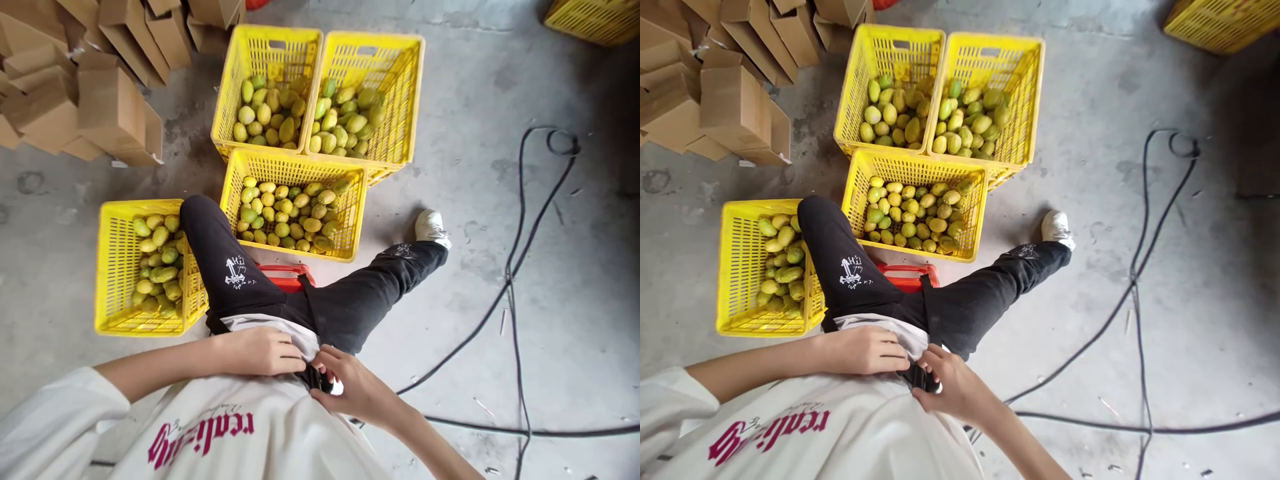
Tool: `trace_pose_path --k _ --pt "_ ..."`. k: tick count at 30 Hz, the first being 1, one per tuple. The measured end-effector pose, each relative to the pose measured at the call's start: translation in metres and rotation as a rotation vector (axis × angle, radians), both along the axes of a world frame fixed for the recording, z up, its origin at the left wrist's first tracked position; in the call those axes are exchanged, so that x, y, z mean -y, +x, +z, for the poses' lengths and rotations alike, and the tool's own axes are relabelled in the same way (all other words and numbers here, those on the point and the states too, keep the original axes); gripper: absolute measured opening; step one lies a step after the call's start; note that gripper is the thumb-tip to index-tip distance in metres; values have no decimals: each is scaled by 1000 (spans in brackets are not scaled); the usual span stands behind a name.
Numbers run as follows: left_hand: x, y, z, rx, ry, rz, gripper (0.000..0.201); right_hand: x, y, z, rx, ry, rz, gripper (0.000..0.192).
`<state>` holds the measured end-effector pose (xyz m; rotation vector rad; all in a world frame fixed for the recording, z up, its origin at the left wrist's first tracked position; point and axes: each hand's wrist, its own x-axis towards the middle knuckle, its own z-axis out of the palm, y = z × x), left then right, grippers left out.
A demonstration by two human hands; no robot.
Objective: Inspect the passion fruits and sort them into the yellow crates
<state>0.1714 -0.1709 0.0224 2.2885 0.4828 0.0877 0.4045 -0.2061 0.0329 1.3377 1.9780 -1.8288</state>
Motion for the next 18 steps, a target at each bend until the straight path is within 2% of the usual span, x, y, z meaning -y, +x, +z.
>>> trace_pose_path --k 3,5,6,8,11,13,15,18 --pt "-11 -1 -5 48 -153 -24 28 -23 4 -8 -6 80 102 11" --pt "-21 -5 -1 30 -304 91 30 -45 6 -11 -18 195 84 8" --pt "-26 -9 3 27 -365 179 28 -57 6 -11 -28 271 37 11" --pt "-32 -20 14 38 -422 439 22 -77 3 -8 -67 427 -108 15" --pt "-27 -46 31 47 -337 898 20 -90 -6 -1 -108 544 -285 16" --pt "-9 -65 40 -28 -267 1046 19 -86 -13 0 -99 544 -325 17" --pt "15 -79 42 -139 -311 998 20 -75 -17 -5 -60 526 -327 18" --pt "49 -85 33 -206 -465 794 26 -60 -17 -26 -4 509 -343 18"
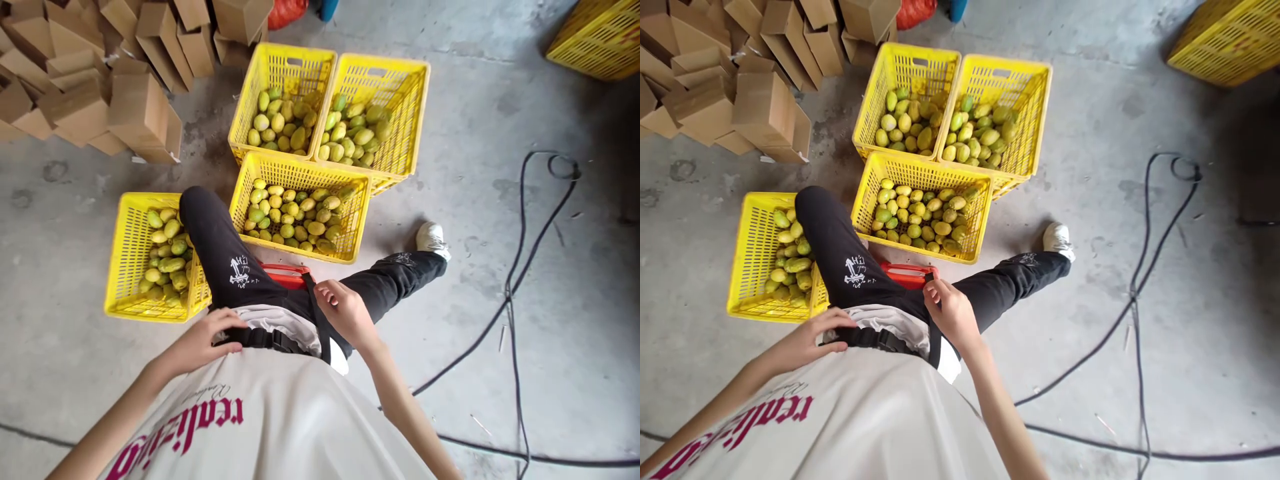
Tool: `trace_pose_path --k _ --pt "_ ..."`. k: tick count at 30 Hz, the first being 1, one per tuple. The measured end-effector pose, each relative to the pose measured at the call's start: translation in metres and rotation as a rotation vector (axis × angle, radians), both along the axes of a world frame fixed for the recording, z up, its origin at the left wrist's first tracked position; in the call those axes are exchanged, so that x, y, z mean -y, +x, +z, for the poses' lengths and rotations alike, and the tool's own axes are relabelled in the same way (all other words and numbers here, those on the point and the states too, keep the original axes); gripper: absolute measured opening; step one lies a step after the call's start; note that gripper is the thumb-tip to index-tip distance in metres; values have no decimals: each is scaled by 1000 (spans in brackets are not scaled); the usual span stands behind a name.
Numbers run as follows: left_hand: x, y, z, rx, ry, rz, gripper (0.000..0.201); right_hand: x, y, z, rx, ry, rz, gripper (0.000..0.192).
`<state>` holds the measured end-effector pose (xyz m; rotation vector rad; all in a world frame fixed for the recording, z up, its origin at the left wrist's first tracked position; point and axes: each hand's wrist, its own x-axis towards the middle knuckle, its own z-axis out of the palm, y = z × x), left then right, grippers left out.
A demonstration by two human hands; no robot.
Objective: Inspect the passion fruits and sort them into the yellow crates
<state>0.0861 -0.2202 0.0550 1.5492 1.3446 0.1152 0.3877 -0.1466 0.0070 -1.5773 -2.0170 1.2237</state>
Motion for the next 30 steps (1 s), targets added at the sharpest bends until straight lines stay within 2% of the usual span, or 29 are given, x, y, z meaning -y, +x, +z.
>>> trace_pose_path --k 3,7,11,15,18,21,24,26,28,30 --pt "12 5 -17 -15 -3 -55 27 10 6 -30 4 -41 -63 17" --pt "-4 8 -37 -68 128 -218 26 18 8 -64 14 -97 -244 18" --pt "-26 6 -63 -98 233 -216 30 19 -2 -80 109 -201 -399 24" --pt "-32 8 -88 -65 221 -198 30 13 -10 -88 282 -206 -341 26" --pt "-27 9 -87 -76 156 -138 27 6 -11 -93 316 -174 -284 26" --pt "-33 1 -65 -19 -25 -72 18 -9 -10 -101 253 -129 -234 25" --pt "-74 -14 -36 77 -242 -12 36 -43 -13 -119 203 -96 -248 26" --pt "-125 -20 -27 10 -150 40 30 -74 -18 -139 175 -81 -266 27" --pt "-186 -18 -33 -132 84 48 27 -109 -27 -166 162 -107 -228 27" --pt "-247 -7 -56 -349 268 -19 28 -142 -40 -197 209 -163 -161 25"
